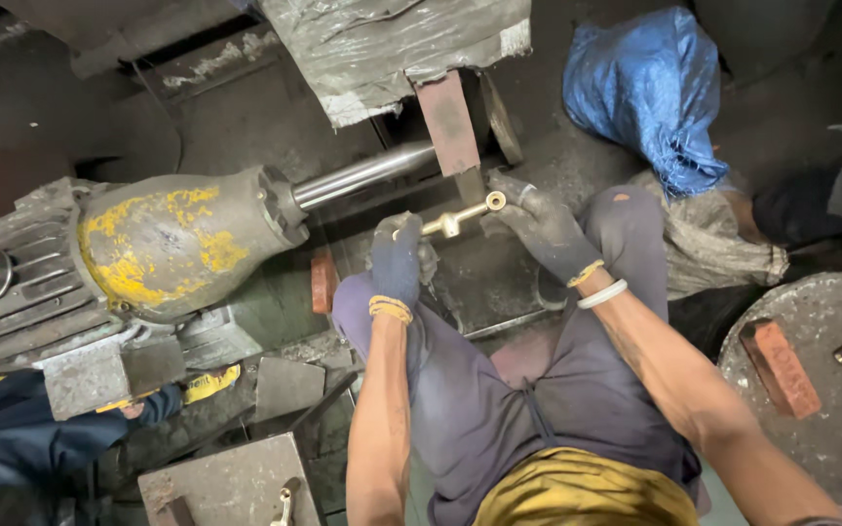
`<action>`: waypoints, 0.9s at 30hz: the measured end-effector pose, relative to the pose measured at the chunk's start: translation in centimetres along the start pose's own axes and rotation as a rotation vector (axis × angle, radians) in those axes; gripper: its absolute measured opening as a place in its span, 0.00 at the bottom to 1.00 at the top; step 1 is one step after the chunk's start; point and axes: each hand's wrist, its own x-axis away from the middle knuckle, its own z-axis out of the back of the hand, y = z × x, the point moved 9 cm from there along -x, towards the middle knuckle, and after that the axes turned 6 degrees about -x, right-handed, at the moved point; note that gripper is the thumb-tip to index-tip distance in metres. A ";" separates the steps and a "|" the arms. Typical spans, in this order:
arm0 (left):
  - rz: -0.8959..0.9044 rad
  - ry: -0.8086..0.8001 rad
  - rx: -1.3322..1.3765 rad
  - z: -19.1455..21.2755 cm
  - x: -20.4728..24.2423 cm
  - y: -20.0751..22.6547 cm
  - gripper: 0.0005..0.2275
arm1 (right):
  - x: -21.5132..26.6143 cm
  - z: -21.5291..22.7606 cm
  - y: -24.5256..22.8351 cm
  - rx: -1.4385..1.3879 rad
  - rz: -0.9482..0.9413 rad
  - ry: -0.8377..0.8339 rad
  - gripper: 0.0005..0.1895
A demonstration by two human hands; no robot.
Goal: The person sits on the floor and uses a bench grinder to smooth and shape small brass-colored metal parts. They hold each part with gloved hands, pressing it against the rotating grinding wheel, then rotate the part to grind different sides. Finished parts are placed on a nearby metal plate.
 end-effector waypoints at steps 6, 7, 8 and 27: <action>-0.463 0.004 -0.184 -0.3 0.4 2.7 0.16 | -1.1 0.0 0.8 -0.005 -0.089 0.035 0.14; -0.419 0.003 -0.168 -0.1 0.0 1.9 0.16 | -0.9 0.2 1.0 0.046 -0.066 0.051 0.14; -0.375 0.003 -0.153 0.1 -0.5 1.2 0.15 | -0.8 0.4 1.1 0.098 -0.044 0.067 0.14; 0.116 0.011 -0.094 -0.9 -5.0 -1.7 0.11 | -2.4 0.6 4.7 -0.501 -0.333 0.003 0.07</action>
